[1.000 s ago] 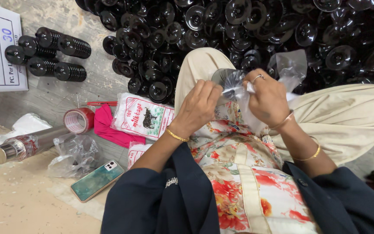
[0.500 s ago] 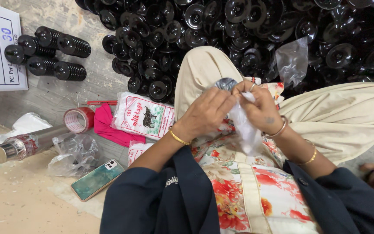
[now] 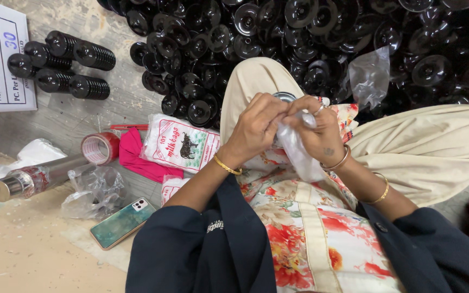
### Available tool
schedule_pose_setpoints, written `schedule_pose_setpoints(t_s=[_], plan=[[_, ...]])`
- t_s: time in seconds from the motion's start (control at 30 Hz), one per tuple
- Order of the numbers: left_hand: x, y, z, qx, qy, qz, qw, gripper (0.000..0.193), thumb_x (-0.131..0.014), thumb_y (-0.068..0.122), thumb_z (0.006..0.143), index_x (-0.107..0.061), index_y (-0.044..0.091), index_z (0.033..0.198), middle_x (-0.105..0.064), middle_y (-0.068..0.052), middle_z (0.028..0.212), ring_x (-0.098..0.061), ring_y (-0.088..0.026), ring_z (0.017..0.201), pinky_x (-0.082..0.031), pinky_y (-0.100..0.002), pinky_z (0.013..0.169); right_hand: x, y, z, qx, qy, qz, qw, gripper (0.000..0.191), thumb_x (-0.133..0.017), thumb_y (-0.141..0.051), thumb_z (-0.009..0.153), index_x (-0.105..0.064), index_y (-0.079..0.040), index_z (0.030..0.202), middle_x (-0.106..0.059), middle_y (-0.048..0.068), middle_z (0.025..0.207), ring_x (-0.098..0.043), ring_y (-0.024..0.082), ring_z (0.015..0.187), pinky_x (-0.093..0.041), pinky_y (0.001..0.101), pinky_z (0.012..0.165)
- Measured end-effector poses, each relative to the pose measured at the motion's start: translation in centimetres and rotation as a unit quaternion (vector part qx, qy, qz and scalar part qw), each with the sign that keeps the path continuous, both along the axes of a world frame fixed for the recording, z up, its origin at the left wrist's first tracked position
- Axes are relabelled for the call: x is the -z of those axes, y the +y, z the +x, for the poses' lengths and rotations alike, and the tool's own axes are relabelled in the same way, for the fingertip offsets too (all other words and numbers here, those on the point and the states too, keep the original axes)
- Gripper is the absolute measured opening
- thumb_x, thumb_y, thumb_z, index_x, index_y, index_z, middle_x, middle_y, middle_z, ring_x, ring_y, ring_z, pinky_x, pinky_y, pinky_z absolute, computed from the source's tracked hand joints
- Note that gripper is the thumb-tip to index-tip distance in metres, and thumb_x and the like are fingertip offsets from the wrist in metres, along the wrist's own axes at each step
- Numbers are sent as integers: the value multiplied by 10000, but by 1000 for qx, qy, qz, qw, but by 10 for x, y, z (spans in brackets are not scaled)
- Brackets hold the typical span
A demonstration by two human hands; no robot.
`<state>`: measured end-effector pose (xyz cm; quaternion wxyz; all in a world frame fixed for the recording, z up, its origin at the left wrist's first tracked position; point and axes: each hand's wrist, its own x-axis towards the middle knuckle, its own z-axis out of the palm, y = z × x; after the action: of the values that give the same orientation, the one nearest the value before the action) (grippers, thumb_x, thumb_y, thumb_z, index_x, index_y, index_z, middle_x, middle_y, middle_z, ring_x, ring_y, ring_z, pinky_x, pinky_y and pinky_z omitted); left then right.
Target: The person sits on the floor and packs black plastic bottle caps into small clear plastic bags one at a time, placing each filled bag aside and picking up the next cap. A sign with item and quantity details lies beside them on the floor.
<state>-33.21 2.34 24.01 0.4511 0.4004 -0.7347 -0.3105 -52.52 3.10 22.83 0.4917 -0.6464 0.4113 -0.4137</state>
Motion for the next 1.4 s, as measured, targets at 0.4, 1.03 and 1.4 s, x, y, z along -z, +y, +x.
schedule_pose_setpoints(t_s=[0.4, 1.03, 1.4], plan=[[8, -3, 10, -47, 39, 136, 989, 92, -565, 69, 1045, -605, -13, 1059, -602, -120, 957, -631, -242, 818, -511, -337, 754, 22, -33, -14, -101, -101, 101, 985, 334, -633, 44, 997, -422, -68, 1230, -615, 54, 1106, -548, 78, 1077, -472, 258, 983], [6, 16, -3, -120, 52, 159, 978, 69, -569, 68, 1039, -591, 14, 1076, -605, -106, 973, -625, -230, 832, -514, -353, 758, 1, -20, 9, 9, 32, 22, 999, 136, -761, -20, 892, -734, -23, 1025, -513, 71, 1052, -533, 156, 1021, -457, 308, 886], [9, 1, 34, 64, -226, -230, 944, 266, -672, 105, 911, -673, 11, 1160, -635, -71, 1103, -601, -223, 954, -455, -393, 858, 45, -33, -15, -90, -258, 574, 772, 179, -582, -31, 916, -667, 40, 1057, -661, 91, 977, -625, 172, 862, -496, 329, 806]])
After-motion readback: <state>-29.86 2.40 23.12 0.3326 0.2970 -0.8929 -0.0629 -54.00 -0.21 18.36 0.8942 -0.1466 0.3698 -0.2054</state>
